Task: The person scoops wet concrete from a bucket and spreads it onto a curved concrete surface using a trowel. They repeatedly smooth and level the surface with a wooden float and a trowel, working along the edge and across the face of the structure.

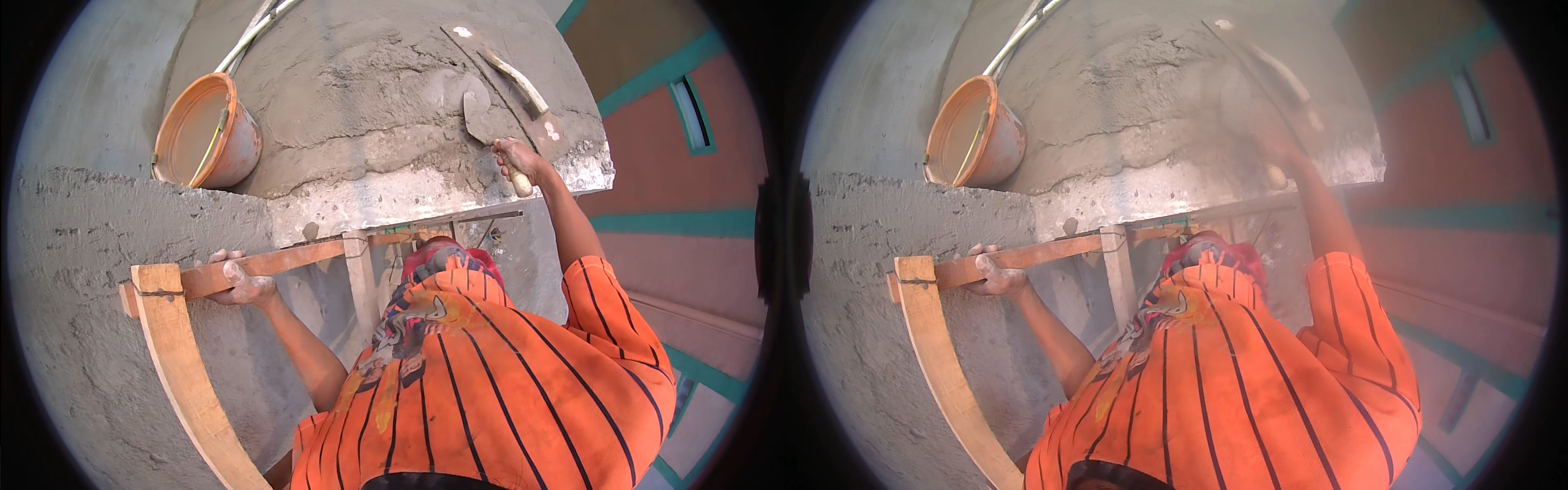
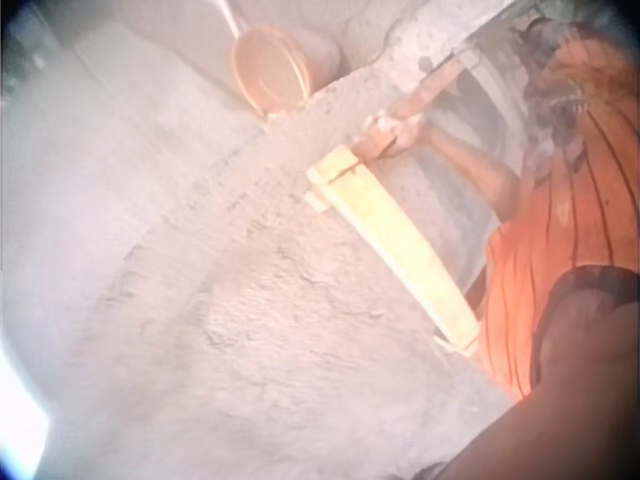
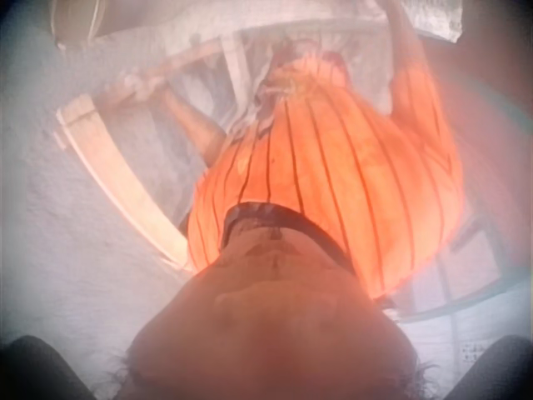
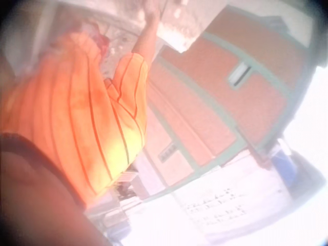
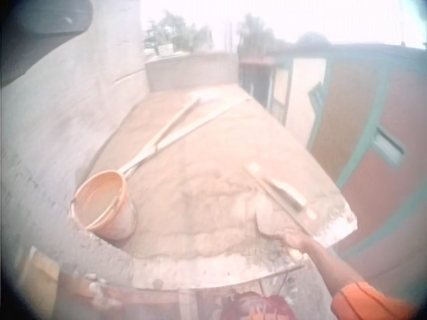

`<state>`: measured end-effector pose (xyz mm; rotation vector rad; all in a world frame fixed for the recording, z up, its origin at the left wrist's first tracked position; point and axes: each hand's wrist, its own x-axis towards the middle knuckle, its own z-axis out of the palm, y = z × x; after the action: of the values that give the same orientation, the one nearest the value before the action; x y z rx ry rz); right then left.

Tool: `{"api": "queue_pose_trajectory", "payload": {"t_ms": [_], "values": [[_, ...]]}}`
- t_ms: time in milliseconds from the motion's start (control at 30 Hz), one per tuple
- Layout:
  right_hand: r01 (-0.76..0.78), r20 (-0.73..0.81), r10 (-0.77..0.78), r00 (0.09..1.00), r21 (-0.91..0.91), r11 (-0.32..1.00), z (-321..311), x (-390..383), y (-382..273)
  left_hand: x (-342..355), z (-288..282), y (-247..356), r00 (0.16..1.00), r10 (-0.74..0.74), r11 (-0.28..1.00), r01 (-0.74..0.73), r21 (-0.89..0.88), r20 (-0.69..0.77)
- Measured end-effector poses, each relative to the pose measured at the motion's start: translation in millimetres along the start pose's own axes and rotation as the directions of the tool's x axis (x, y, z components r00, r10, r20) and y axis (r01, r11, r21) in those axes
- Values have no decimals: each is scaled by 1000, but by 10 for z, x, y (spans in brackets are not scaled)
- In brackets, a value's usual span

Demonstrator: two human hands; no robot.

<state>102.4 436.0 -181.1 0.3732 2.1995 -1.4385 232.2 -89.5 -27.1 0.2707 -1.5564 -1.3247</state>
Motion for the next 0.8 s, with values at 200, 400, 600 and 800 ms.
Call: {"api": "queue_pose_trajectory", "payload": {"t_ms": [200, 400, 600, 800], "values": [[-129, -119, 223, 968, 523, 843, 223, -507, -137, -12, -30, 34, 1000, -27, 999, 27, -20, -4], [-122, 117, 80, 990, 415, 902, 1743, -152, -383, -24, -84, -40, 999, -26, 999, 26, -26, -20], [-97, 284, 19, 959, 263, 960, 2687, -38, -1420, 26, -5, -31, 999, -26, 999, 26, -19, 20], [376, 65, -393, 917, -470, 799, 1815, -354, -1017, 18, -19, -41, 1000, 5, 1000, -5, -2, -29]]}}
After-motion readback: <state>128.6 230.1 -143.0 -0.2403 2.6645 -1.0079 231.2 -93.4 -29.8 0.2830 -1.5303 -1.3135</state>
